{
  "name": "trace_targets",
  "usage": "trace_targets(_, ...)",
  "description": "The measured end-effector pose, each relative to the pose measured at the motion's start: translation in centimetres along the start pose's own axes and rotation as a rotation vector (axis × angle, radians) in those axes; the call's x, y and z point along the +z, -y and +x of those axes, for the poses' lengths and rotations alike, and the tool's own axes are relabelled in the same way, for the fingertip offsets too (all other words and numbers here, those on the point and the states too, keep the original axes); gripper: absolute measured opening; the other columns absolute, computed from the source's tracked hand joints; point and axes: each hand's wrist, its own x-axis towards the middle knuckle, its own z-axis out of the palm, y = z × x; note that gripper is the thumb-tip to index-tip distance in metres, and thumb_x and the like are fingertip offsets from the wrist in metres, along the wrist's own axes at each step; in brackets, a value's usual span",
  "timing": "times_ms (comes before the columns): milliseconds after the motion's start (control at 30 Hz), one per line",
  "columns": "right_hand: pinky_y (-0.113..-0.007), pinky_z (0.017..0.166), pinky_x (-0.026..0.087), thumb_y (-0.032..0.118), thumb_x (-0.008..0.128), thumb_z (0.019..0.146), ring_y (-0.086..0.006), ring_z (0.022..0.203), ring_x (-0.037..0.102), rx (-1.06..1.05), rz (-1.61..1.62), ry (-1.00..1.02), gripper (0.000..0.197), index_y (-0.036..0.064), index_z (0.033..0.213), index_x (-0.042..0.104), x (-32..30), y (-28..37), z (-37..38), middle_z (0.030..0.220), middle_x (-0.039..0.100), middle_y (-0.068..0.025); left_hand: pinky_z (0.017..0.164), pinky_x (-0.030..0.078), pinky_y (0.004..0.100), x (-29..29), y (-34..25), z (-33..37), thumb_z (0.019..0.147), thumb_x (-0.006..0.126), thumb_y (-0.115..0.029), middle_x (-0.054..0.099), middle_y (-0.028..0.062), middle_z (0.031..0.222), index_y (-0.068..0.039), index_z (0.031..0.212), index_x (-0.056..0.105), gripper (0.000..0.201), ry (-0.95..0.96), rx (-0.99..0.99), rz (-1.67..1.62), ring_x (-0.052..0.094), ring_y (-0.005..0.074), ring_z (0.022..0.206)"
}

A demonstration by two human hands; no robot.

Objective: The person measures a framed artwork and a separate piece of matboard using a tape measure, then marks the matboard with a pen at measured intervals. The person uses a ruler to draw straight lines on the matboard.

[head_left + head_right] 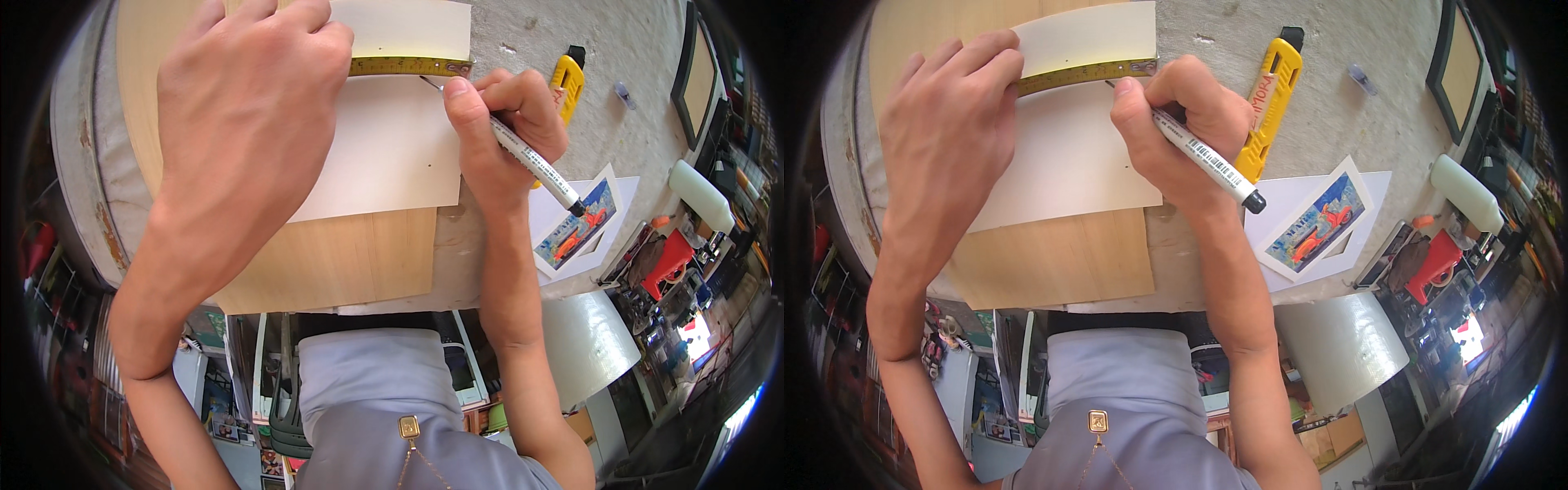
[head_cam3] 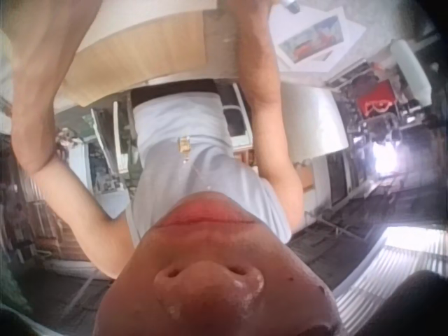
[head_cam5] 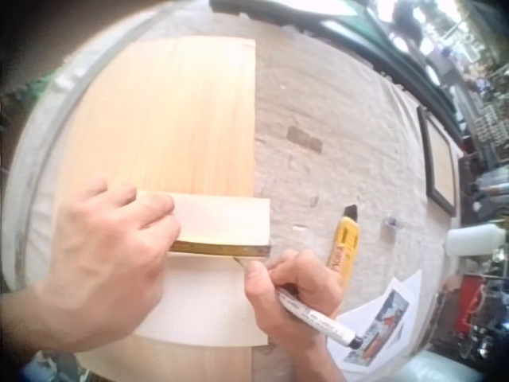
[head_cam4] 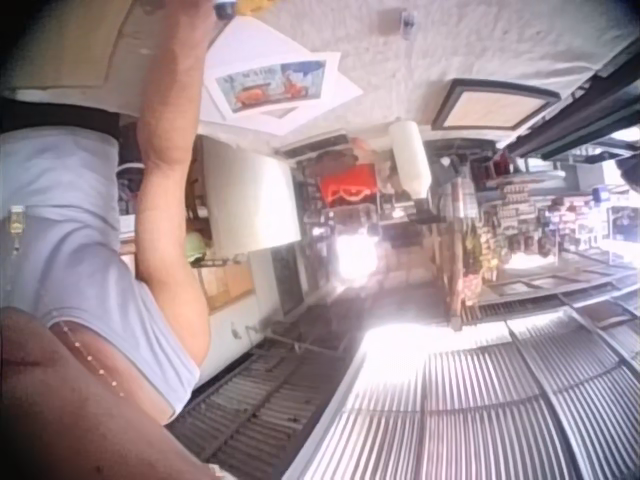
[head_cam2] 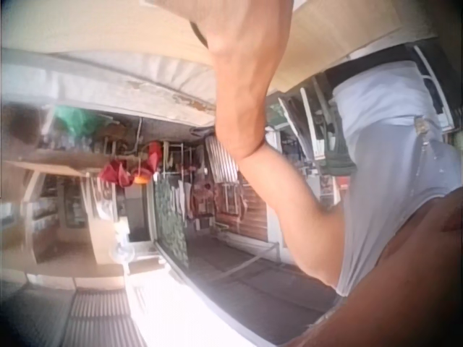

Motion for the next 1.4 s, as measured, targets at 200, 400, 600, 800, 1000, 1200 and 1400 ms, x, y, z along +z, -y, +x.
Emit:
trace_targets(200,-0.021,0.048,0.030,-0.007,0.071,0.084,-0.0043,0.052,0.039,-0.021,-0.009,0.005,0.034,0.0062,0.072,0.042,0.0,-0.3,-0.1,0.058,0.049,-0.0004,0.078,0.048,0.0347,0.2,0.1,0.0,0.080,0.068,-0.003,0.070,-0.0010,0.105,-0.005,0.087,0.065,0.007,-0.012,0.018,-0.012,0.064,0.0211,0.088)
trace_targets(400,-0.025,0.041,0.037,0.002,0.074,0.079,-0.0084,0.041,0.045,0.003,0.011,-0.058,0.031,0.0073,0.066,0.047,0.3,-0.4,0.2,0.049,0.049,-0.0010,0.078,0.048,0.0348,0.1,0.1,0.0,0.081,0.068,-0.003,0.070,-0.0003,0.104,-0.005,0.088,0.066,0.008,0.000,0.017,-0.021,0.064,0.0208,0.088)
trace_targets(600,-0.025,0.042,0.037,0.003,0.074,0.079,-0.0079,0.042,0.045,0.004,0.000,-0.045,0.031,0.0072,0.066,0.047,0.1,-0.4,0.2,0.050,0.049,-0.0011,0.078,0.048,0.0348,0.3,0.3,-0.1,0.082,0.068,-0.004,0.070,-0.0008,0.105,-0.005,0.088,0.066,0.007,-0.022,0.046,0.013,0.064,0.0202,0.088)
trace_targets(800,-0.025,0.042,0.037,0.003,0.074,0.079,-0.0076,0.042,0.045,-0.004,0.004,-0.046,0.031,0.0070,0.066,0.047,0.1,-0.3,0.3,0.050,0.049,-0.0012,0.079,0.048,0.0345,0.2,0.3,-0.1,0.082,0.069,-0.005,0.070,-0.0012,0.105,-0.005,0.088,0.065,0.007,-0.012,0.041,0.002,0.065,0.0198,0.088)
trace_targets(1000,-0.024,0.041,0.035,0.005,0.074,0.083,-0.0066,0.044,0.045,-0.007,-0.002,-0.045,0.030,0.0070,0.067,0.049,0.0,-0.5,0.1,0.052,0.051,0.0003,0.078,0.048,0.0341,0.3,0.3,-0.1,0.083,0.069,-0.005,0.071,-0.0005,0.105,-0.005,0.089,0.066,0.007,-0.017,0.042,0.005,0.065,0.0198,0.088)
trace_targets(1200,-0.019,0.045,0.037,0.020,0.061,0.100,-0.0075,0.051,0.051,-0.034,0.118,-0.231,0.019,0.0049,0.089,0.057,-0.2,-0.7,-0.6,0.064,0.059,-0.0049,0.081,0.047,0.0335,0.3,0.4,-0.3,0.085,0.068,-0.005,0.071,0.0006,0.106,-0.005,0.090,0.066,0.005,-0.018,0.068,0.035,0.065,0.0197,0.091)
trace_targets(1400,-0.016,0.056,0.041,-0.004,0.071,0.088,-0.0009,0.066,0.052,-0.049,-0.055,-0.180,0.023,0.0089,0.102,0.059,0.4,-1.0,0.3,0.094,0.072,-0.0094,0.074,0.052,0.0356,0.3,-0.4,-0.6,0.085,0.066,-0.005,0.070,0.0021,0.106,-0.003,0.090,0.066,0.005,-0.022,-0.064,-0.085,0.067,0.0264,0.083)
